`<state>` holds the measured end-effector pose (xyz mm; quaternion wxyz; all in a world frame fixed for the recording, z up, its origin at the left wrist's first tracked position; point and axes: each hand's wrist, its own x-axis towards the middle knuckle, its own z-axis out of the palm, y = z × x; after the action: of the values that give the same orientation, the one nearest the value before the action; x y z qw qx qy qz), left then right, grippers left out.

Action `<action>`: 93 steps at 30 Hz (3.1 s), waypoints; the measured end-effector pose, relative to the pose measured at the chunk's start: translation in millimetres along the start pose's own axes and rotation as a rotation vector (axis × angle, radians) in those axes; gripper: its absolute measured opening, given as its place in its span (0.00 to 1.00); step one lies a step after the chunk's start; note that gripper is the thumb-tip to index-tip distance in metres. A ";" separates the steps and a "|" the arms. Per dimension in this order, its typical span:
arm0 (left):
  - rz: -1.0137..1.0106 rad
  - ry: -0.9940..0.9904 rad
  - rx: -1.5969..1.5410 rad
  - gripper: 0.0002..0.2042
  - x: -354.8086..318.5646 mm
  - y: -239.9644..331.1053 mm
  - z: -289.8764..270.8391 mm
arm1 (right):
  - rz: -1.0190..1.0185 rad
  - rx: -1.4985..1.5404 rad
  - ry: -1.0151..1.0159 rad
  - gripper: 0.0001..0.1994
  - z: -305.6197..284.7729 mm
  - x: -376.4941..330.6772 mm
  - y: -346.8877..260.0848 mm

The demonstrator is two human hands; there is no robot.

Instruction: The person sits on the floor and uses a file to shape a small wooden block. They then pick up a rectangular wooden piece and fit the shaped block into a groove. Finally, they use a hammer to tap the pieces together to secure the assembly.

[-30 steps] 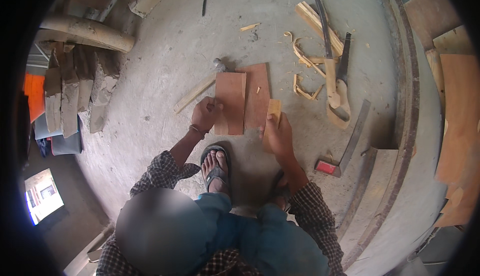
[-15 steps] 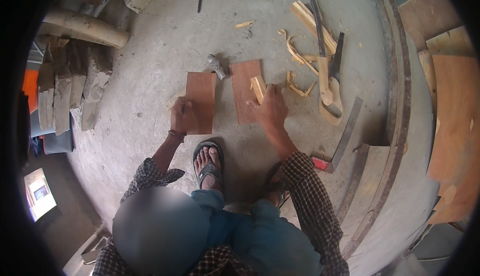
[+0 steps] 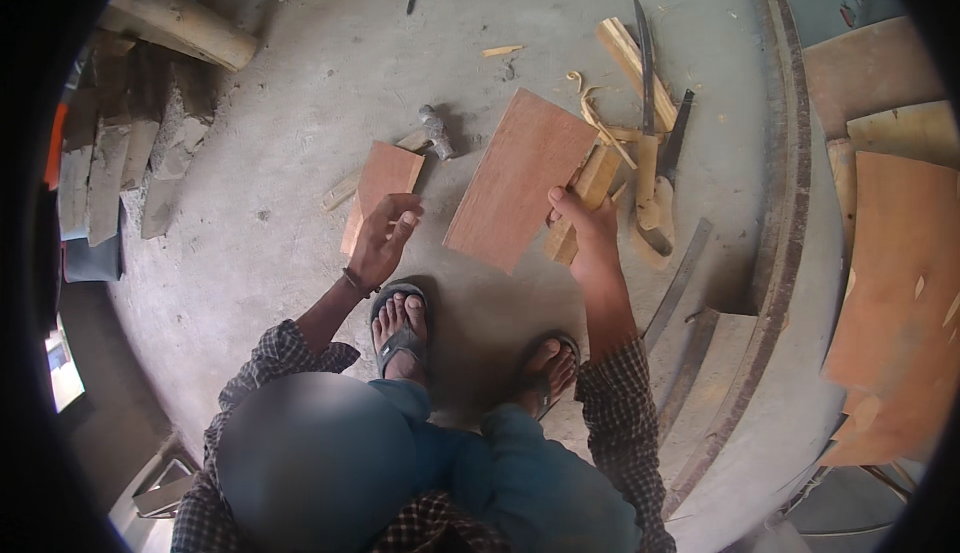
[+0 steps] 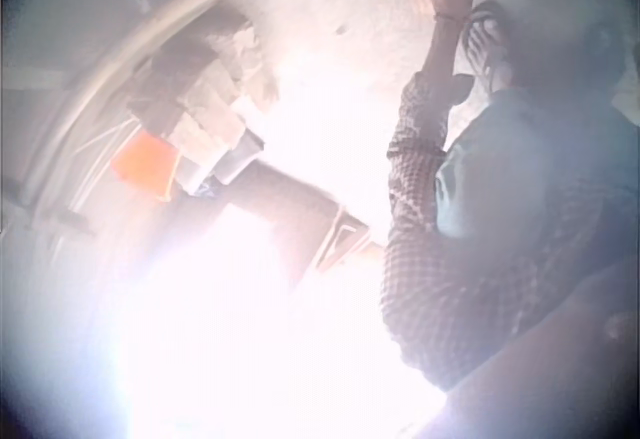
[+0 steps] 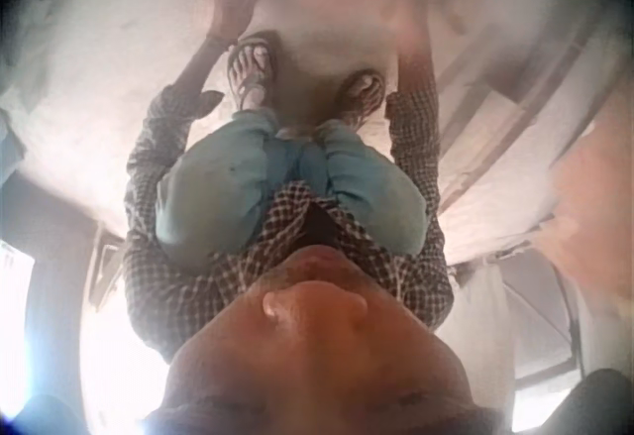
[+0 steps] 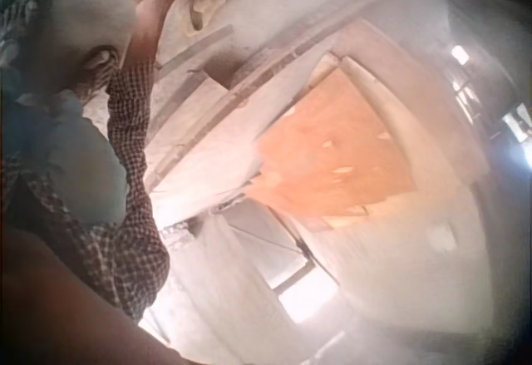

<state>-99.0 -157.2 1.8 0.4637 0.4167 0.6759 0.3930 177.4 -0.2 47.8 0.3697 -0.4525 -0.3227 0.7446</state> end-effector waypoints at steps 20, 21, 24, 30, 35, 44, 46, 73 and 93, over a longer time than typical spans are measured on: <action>0.993 0.202 0.456 0.14 24.3 86.4 -15.1 | -0.122 -0.537 0.204 0.14 -13.0 -41.8 -14.7; 0.956 0.183 0.408 0.13 23.0 86.7 -13.8 | -0.100 -0.462 0.168 0.14 -15.1 -43.2 -13.9; 0.860 0.270 0.412 0.16 21.7 81.6 -8.6 | -0.078 -0.272 0.098 0.15 -17.0 -48.9 -10.6; 0.049 0.211 -0.772 0.34 13.7 57.6 37.2 | -0.318 -0.151 0.229 0.16 12.0 -66.3 -3.6; 0.059 0.074 -0.668 0.29 -8.3 91.1 86.3 | -0.440 -0.178 0.349 0.15 30.5 -74.7 20.6; 0.056 0.246 -0.516 0.18 11.9 90.3 94.3 | -0.459 -0.261 0.328 0.16 35.8 -85.1 25.8; 0.124 0.253 -0.577 0.16 11.8 89.5 94.8 | -0.462 -0.266 0.338 0.16 37.0 -85.7 25.3; -0.354 0.060 -1.223 0.17 32.9 102.9 65.4 | -1.135 -0.929 -0.101 0.15 33.2 -91.0 27.3; -0.395 0.075 -1.132 0.16 26.4 82.7 64.0 | -0.488 -0.586 0.208 0.13 37.3 -98.5 32.5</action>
<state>-27.4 -95.1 53.1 0.6539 -0.0428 0.4420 0.6126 166.2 -105.4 78.4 0.4217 -0.5219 -0.5804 0.4615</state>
